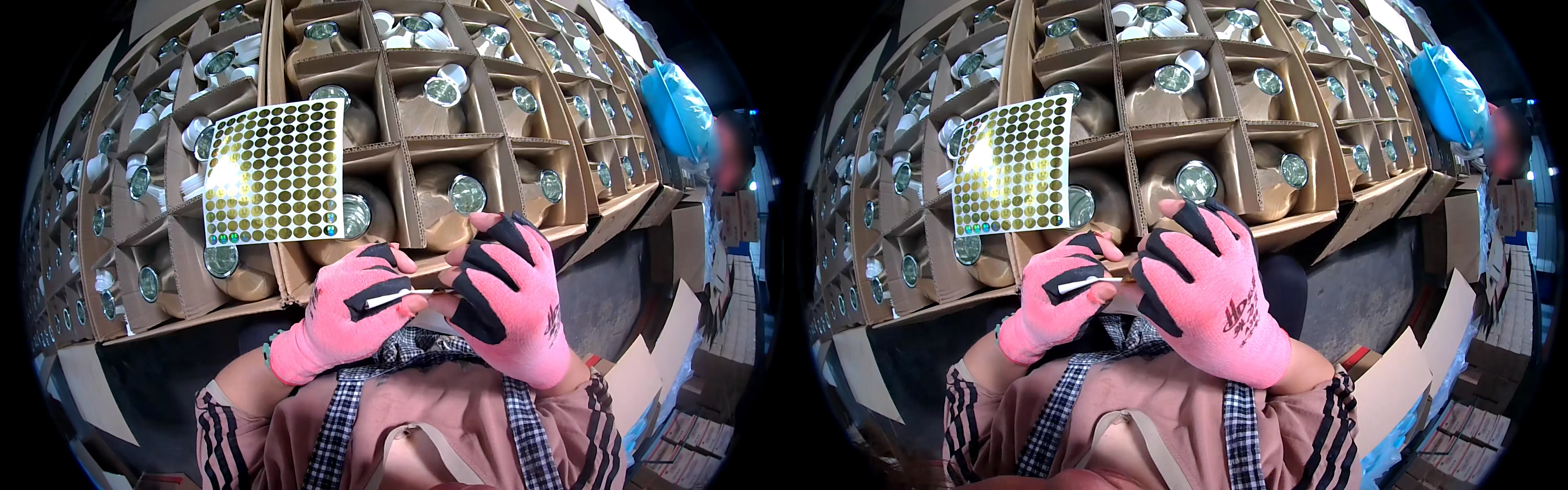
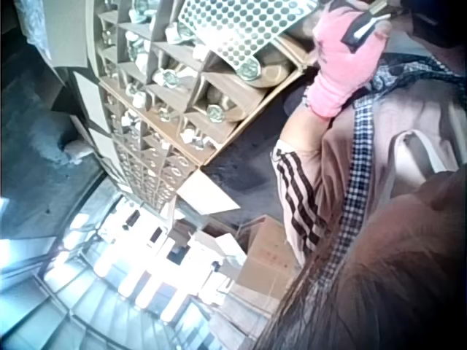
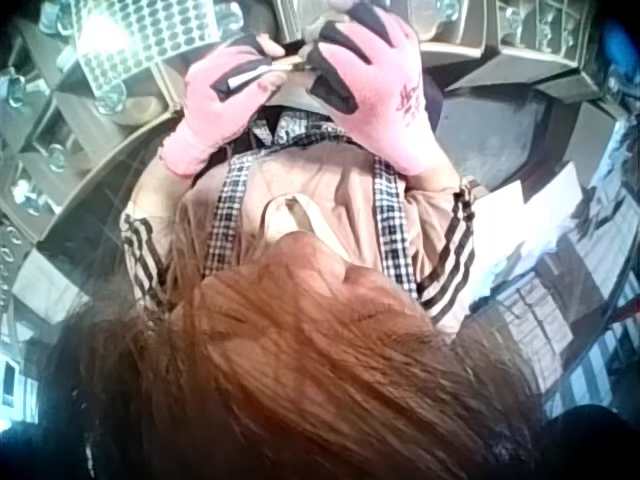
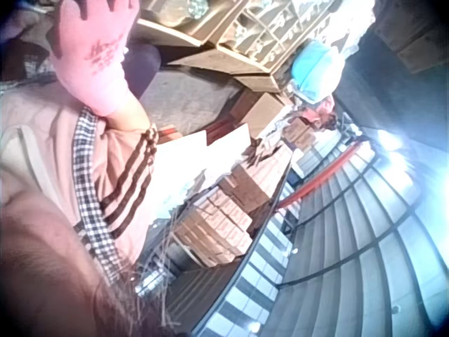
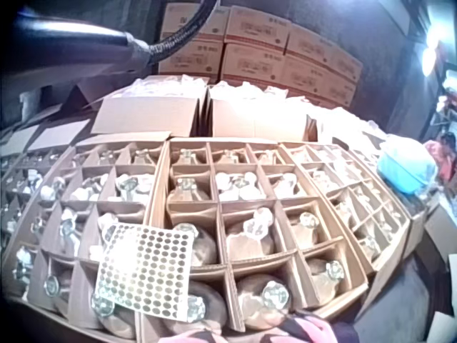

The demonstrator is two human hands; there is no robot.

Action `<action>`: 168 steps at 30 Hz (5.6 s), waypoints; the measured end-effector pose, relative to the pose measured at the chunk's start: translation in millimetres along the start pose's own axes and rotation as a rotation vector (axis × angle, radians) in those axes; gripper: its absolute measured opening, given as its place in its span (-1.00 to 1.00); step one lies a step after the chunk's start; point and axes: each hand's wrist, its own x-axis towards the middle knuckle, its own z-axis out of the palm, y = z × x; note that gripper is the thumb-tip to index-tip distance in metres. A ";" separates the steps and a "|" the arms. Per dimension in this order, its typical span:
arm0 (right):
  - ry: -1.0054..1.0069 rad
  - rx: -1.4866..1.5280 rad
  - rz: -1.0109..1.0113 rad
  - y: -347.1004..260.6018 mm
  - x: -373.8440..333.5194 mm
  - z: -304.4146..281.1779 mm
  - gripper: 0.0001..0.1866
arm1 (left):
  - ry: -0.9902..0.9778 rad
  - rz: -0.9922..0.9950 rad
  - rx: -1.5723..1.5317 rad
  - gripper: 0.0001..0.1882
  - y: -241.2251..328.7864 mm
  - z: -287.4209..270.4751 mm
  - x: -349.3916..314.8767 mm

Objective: The person applies small, round, gold-colored stickers to the tops of glass jars arranged in cardboard trays. They peel individual stickers from a sheet and press them onto the jar surfaces one by one.

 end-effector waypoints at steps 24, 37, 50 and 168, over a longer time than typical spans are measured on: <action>0.038 0.019 -0.023 9.4 -8.9 0.6 -0.76 | 0.027 -0.025 0.053 -0.86 1.0 8.1 0.7; 0.240 -0.026 0.452 109.8 -26.5 -54.5 -0.85 | -0.162 -0.153 -0.042 -0.90 -1.0 12.8 3.6; -0.348 -0.507 0.067 182.2 -29.2 4.0 -0.91 | -0.172 -0.222 -0.005 -0.90 -1.9 18.0 8.2; -0.073 -0.015 -0.057 24.8 -6.3 -7.3 -0.72 | 0.072 -0.089 -0.031 -0.88 0.0 8.6 0.9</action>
